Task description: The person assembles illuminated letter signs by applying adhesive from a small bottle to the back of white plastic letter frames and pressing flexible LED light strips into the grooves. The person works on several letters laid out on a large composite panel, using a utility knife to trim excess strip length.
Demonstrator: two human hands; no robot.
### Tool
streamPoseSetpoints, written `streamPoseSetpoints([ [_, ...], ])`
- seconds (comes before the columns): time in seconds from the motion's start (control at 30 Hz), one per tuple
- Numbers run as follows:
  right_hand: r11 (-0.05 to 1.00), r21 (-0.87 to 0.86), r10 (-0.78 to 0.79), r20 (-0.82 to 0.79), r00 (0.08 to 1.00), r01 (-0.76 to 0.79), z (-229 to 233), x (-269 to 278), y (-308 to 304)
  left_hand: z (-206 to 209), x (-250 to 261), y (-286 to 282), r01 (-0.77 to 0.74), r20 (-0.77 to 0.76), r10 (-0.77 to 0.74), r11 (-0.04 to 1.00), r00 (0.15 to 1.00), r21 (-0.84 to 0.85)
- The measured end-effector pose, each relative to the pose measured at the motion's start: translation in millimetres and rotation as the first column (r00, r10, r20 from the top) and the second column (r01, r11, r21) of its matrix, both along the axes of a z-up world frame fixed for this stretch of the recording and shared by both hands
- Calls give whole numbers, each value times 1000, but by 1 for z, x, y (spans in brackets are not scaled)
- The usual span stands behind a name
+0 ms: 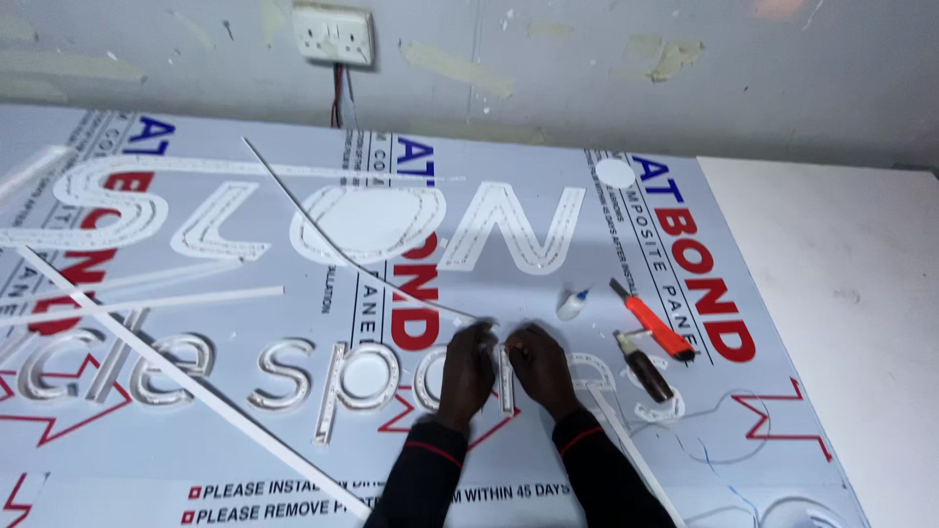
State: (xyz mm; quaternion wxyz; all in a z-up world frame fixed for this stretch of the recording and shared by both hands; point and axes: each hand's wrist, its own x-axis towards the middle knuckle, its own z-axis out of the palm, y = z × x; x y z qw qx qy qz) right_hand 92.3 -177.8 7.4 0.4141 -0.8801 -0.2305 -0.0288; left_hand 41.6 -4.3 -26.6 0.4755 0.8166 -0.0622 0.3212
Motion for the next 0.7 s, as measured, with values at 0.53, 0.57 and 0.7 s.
streamPoseSetpoints([
  [0.53, 908, -390, 98, -156, 983, -152, 4, 38, 4, -6, 1, 1, 91, -159, -83, 995, 984, 45],
  [0.57, 912, -381, 93, -166, 982, -150, 2, 39, 6, 4, -3, 2, 103, -164, -92, 993, 982, 58],
  [0.7, 916, -367, 93, -205, 974, -164, 0, 38, 6, -11, 3, 0, 103, -142, -93, 993, 985, 64],
])
